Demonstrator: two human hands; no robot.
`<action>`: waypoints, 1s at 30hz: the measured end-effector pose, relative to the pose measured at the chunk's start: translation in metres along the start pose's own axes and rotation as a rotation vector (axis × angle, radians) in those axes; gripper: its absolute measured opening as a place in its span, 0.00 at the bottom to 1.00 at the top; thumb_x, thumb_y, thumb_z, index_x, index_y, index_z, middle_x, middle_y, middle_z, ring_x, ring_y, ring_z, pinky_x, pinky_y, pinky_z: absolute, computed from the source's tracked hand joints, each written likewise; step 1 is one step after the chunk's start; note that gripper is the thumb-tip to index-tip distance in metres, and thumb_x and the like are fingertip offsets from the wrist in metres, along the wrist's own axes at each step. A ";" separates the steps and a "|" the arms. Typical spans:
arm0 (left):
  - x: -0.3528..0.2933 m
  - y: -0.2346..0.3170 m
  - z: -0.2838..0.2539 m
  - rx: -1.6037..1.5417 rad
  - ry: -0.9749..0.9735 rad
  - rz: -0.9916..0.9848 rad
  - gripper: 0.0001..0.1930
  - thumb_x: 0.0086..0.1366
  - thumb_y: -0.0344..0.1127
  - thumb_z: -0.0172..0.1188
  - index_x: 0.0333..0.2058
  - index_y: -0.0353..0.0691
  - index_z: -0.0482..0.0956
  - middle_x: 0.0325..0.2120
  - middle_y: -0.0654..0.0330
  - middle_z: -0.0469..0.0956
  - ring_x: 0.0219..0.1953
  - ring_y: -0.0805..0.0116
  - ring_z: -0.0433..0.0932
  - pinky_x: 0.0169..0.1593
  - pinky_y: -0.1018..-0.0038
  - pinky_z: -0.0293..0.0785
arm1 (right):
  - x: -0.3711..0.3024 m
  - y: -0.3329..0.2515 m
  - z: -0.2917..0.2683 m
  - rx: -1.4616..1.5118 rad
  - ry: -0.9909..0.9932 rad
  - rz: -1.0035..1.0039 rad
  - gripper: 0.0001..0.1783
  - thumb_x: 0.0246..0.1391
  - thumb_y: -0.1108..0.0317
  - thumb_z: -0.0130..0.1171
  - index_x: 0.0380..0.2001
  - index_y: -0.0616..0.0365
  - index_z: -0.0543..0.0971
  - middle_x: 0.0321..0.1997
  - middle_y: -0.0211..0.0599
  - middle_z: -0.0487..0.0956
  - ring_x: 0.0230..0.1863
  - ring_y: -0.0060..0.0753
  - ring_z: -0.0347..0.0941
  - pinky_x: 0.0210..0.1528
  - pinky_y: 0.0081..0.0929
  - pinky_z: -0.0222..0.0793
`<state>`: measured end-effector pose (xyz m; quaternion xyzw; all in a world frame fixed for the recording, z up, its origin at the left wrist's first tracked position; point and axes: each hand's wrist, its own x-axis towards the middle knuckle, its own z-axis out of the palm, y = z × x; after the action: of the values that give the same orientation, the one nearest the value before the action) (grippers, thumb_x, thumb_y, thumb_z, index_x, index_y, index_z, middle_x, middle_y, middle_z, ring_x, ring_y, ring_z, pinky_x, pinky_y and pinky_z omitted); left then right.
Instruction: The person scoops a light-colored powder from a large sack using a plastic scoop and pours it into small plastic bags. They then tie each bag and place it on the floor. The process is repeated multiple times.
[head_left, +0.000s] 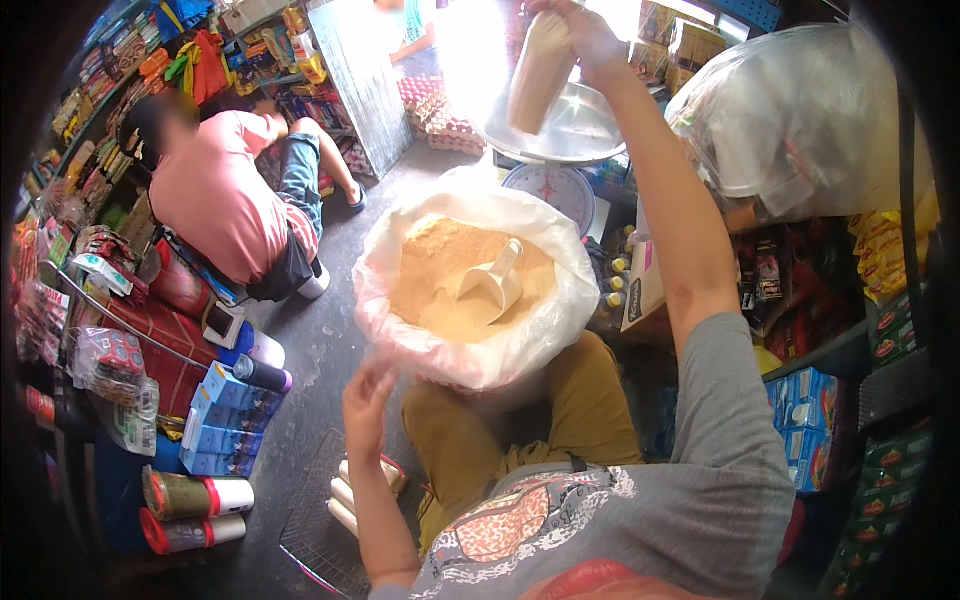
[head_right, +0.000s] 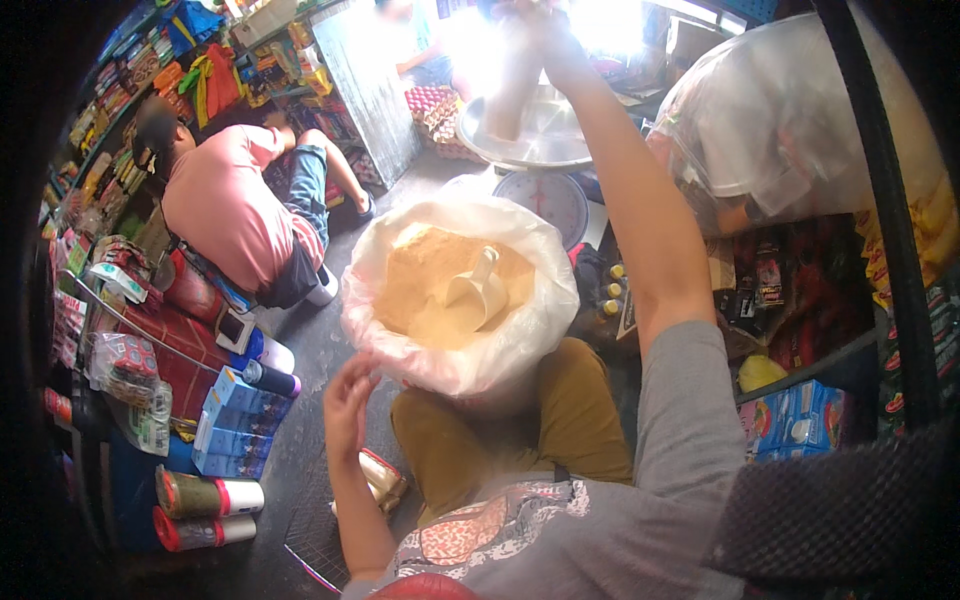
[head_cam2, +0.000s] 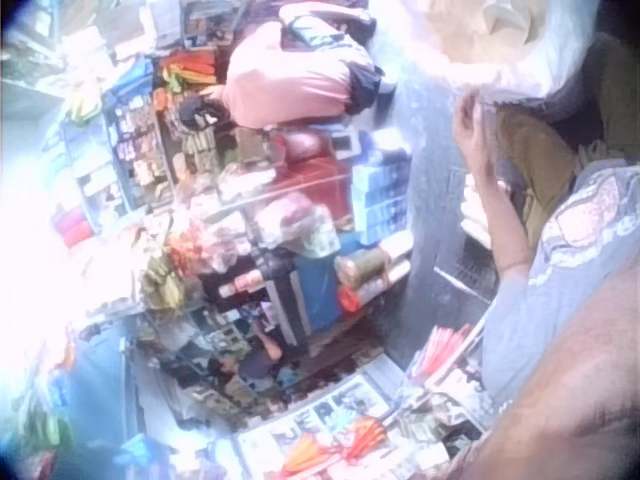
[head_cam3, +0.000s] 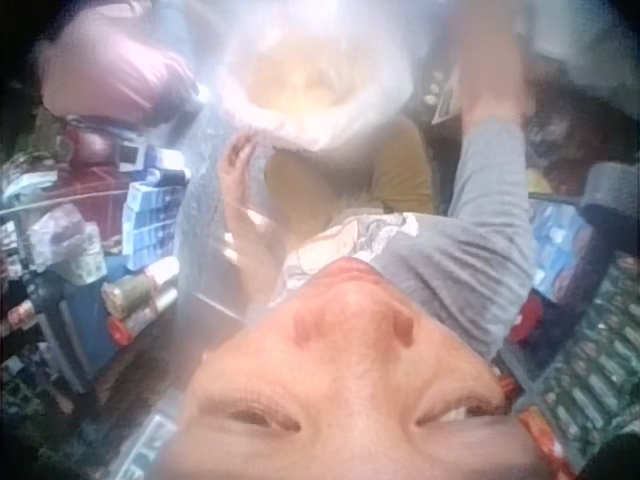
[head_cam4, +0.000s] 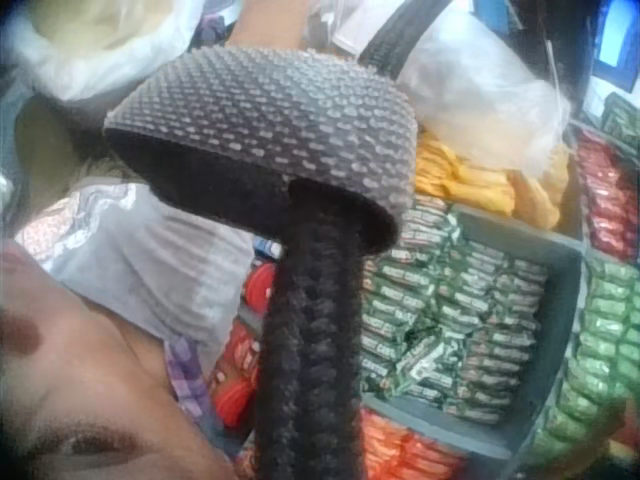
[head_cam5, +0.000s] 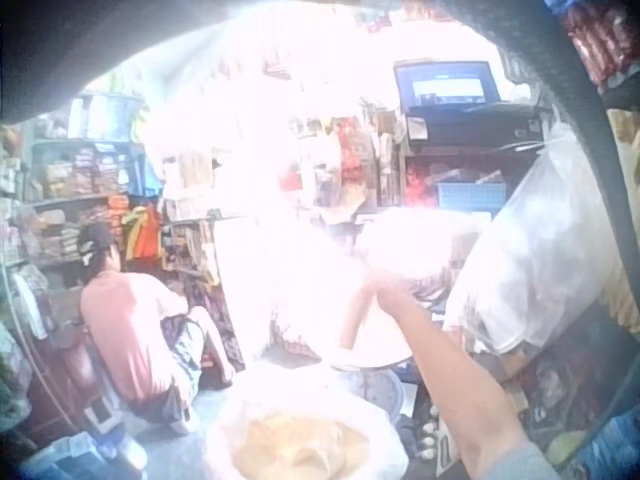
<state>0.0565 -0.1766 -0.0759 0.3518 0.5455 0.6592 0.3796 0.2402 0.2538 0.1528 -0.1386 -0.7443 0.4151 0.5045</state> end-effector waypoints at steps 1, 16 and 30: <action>0.019 0.016 0.018 -0.153 -0.062 0.077 0.18 0.63 0.34 0.55 0.50 0.32 0.71 0.54 0.57 0.69 0.56 0.64 0.67 0.60 0.67 0.61 | 0.005 0.001 -0.009 -0.068 -0.004 -0.125 0.13 0.59 0.64 0.47 0.41 0.58 0.76 0.37 0.32 0.77 0.38 0.20 0.72 0.41 0.21 0.67; 0.142 -0.021 0.099 -1.198 -0.199 -0.283 0.45 0.58 0.73 0.39 0.60 0.39 0.59 0.56 0.46 0.65 0.58 0.43 0.62 0.63 0.48 0.55 | -0.100 0.006 0.147 -0.076 -0.422 0.036 0.23 0.63 0.54 0.40 0.43 0.57 0.80 0.51 0.46 0.74 0.53 0.33 0.70 0.58 0.28 0.59; -0.002 -0.024 0.047 -0.545 0.120 -0.047 0.37 0.62 0.64 0.49 0.60 0.43 0.55 0.51 0.58 0.66 0.49 0.63 0.71 0.49 0.66 0.72 | -0.185 -0.093 0.191 0.498 -0.439 0.129 0.29 0.65 0.48 0.38 0.18 0.59 0.70 0.19 0.37 0.71 0.27 0.26 0.69 0.31 0.28 0.64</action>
<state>0.1016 -0.1538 -0.0921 0.1844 0.3778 0.7922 0.4424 0.1776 -0.0102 0.0776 0.0348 -0.7005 0.6352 0.3233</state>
